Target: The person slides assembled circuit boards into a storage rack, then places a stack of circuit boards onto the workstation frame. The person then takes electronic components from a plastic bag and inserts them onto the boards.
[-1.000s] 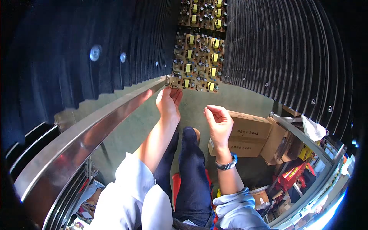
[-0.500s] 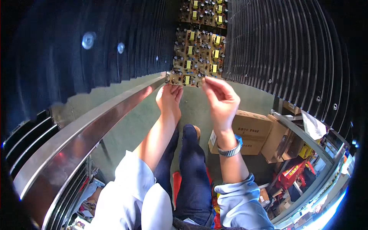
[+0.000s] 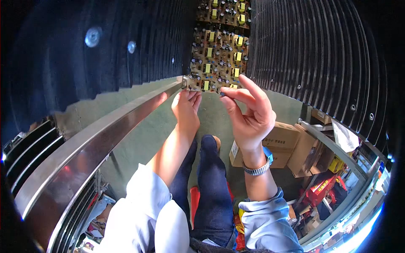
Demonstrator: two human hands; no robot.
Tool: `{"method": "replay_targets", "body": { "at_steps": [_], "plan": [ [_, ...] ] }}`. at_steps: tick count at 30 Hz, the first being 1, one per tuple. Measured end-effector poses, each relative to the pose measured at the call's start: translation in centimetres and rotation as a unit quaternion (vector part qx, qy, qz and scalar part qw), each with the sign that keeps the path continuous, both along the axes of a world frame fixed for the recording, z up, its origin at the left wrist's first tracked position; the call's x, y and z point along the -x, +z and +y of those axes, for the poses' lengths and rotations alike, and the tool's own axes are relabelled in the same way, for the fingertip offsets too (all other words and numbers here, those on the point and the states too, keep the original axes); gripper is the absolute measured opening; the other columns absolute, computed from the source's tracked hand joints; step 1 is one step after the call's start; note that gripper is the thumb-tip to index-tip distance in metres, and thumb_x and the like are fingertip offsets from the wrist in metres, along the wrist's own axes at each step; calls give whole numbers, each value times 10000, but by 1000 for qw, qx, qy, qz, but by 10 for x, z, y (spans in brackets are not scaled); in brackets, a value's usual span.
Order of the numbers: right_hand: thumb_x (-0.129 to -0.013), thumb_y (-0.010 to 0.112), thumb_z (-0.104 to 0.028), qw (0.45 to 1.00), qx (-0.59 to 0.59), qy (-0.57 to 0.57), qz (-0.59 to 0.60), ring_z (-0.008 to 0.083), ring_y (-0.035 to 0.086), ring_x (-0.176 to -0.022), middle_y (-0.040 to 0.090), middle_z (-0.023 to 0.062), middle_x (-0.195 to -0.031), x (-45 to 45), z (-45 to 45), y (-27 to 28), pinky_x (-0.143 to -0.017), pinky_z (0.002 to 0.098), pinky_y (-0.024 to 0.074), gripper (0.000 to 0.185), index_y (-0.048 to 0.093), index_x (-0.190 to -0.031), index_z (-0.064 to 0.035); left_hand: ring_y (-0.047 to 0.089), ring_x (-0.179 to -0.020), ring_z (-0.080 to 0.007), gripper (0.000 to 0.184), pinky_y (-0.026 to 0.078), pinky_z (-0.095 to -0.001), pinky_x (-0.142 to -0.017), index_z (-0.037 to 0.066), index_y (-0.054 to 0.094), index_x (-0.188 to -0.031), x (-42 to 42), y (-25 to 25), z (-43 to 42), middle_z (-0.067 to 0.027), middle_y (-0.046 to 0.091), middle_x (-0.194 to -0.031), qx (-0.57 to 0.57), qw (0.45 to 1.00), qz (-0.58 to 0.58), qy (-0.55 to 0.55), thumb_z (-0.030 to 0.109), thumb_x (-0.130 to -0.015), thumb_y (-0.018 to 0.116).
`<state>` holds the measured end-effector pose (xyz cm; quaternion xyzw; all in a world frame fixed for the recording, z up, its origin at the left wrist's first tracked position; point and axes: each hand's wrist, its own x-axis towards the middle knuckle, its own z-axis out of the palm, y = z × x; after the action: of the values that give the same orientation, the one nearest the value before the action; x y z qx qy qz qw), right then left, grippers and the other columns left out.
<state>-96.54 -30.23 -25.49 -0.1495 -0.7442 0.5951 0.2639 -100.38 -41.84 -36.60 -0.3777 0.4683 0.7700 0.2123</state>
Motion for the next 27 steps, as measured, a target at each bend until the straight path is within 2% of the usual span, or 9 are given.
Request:
{"method": "replay_targets", "body": {
  "at_steps": [11, 17, 20, 23, 27],
  "plan": [
    [-695, 655, 43, 1000, -15, -10, -16, 151, 625, -764, 646, 109, -823, 0, 1, 2, -714, 246, 476, 352, 571, -1034, 3, 537, -897, -199, 221, 414, -320, -850, 20, 525, -974, 1, 4, 2, -101, 569, -949, 0, 1000, 0, 1, 164, -832, 437],
    [-669, 663, 62, 999, -35, -10, 16, 165, 608, -717, 630, 107, -797, 4, 1, -3, -657, 250, 476, 313, 607, -970, -1, 536, -903, -192, 213, 402, -322, -860, 36, 538, -953, 0, -2, -1, -95, 574, -971, -18, 1000, 10, -16, 195, -838, 455],
    [-658, 649, 120, 999, -46, 10, 15, 124, 584, -738, 618, 97, -810, 5, 2, -1, -656, 204, 452, 332, 588, -973, 32, 537, -915, -194, 214, 401, -322, -862, 35, 535, -960, 0, -1, 0, -98, 576, -974, -10, 1000, 4, -10, 188, -839, 448],
    [-666, 655, 71, 998, -69, 11, 7, 168, 597, -725, 624, 104, -812, 8, 4, -3, -657, 248, 471, 265, 623, -920, 0, 538, -926, -199, 215, 400, -327, -868, 30, 530, -965, -1, -4, -1, -105, 576, -979, -21, 1000, 8, -2, 180, -840, 441],
    [-678, 640, 71, 1000, -28, 2, -1, 166, 596, -731, 624, 98, -814, 8, 2, -8, -664, 246, 469, 240, 624, -907, 0, 540, -927, -205, 221, 396, -338, -879, 16, 523, -968, -1, -1, 0, -112, 574, -978, -18, 1000, 9, 2, 174, -837, 439]
  ]
}}
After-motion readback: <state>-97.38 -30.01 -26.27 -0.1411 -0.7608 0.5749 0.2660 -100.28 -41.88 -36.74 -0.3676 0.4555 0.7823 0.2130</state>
